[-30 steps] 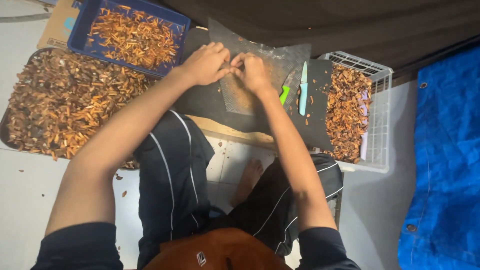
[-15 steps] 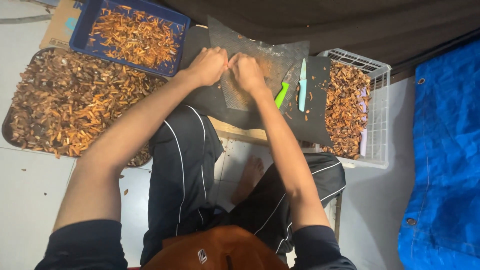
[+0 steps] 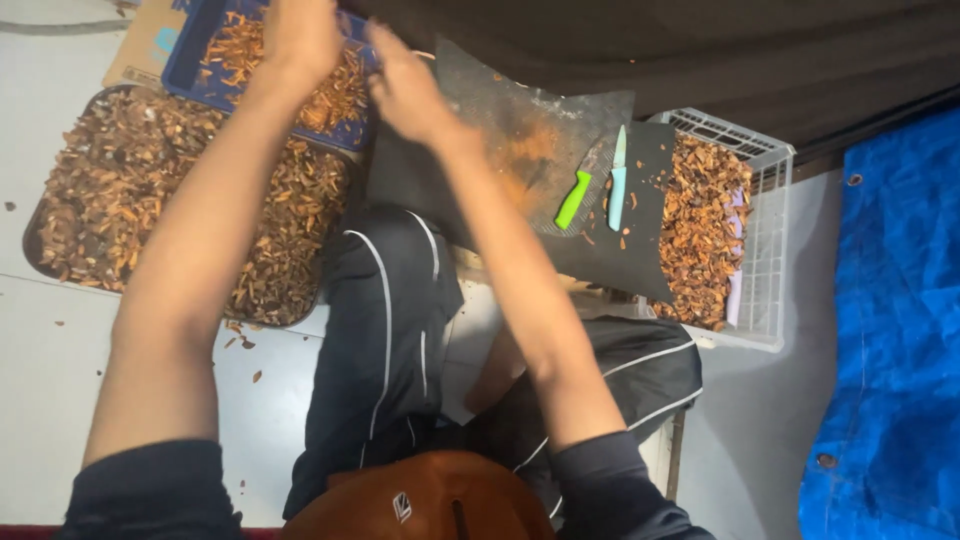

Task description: A person sitting on the floor uses a knife to shave thin slivers from small pieces of wood onto a cutting board.

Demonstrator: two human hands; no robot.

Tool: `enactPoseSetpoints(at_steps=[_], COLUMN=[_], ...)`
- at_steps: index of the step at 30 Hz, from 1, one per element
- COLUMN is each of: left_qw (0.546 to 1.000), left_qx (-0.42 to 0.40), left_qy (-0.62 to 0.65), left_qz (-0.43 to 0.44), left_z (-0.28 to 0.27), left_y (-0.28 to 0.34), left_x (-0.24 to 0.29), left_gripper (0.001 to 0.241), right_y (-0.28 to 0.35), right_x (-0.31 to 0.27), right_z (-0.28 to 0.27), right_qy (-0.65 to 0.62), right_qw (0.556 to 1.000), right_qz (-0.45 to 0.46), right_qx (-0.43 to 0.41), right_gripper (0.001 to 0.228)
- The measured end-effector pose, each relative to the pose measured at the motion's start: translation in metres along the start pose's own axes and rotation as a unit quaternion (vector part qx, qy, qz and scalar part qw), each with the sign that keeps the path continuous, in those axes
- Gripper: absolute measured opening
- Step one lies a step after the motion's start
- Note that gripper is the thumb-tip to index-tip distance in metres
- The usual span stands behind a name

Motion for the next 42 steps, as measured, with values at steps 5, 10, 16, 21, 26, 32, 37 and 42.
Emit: enactPoseSetpoints(at_steps=[5, 10, 16, 21, 26, 32, 37, 42], left_qw=[0.951, 0.909, 0.851, 0.925, 0.952, 0.97, 0.966, 0.975], left_qx=[-0.253, -0.323, -0.377, -0.243, -0.143, -0.08, -0.039, -0.021], left_qy=[-0.13, -0.214, -0.181, -0.189, -0.236, -0.156, -0.192, -0.175], left_qz=[-0.125, -0.156, -0.318, -0.221, -0.136, -0.17, -0.166, -0.134], left_z=[0.011, 0.082, 0.032, 0.034, 0.039, 0.051, 0.034, 0.028], left_y=[0.079, 0.234, 0.315, 0.336, 0.348, 0.347, 0.338, 0.335], left_x=[-0.061, -0.159, -0.128, -0.144, -0.144, -0.171, -0.157, -0.142], left_gripper=[0.029, 0.074, 0.134, 0.106, 0.028, 0.018, 0.017, 0.017], right_y=[-0.002, 0.049, 0.121, 0.13, 0.123, 0.118, 0.116, 0.12], right_x=[-0.081, -0.058, -0.124, -0.088, -0.053, -0.073, -0.062, -0.095], right_z=[0.081, 0.233, 0.256, 0.305, 0.307, 0.245, 0.254, 0.215], right_qy=[0.016, 0.136, 0.191, 0.178, 0.101, 0.049, 0.08, -0.003], right_qw=[0.985, 0.93, 0.922, 0.954, 0.968, 0.952, 0.964, 0.939], right_qz=[0.046, 0.141, 0.202, 0.171, 0.21, 0.285, 0.247, 0.314], right_qx=[-0.168, -0.312, -0.272, -0.171, -0.097, -0.097, -0.055, -0.137], right_gripper=[0.037, 0.053, 0.119, 0.103, 0.023, 0.023, 0.021, 0.029])
Point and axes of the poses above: each hand's wrist, its own y-axis away from the middle knuckle, its own z-axis out of the palm, x = y × z, the point moved 8 cm from there along -y, towards the middle knuckle, and after that the axes turned 1 degree about y, right-handed, at the moved point
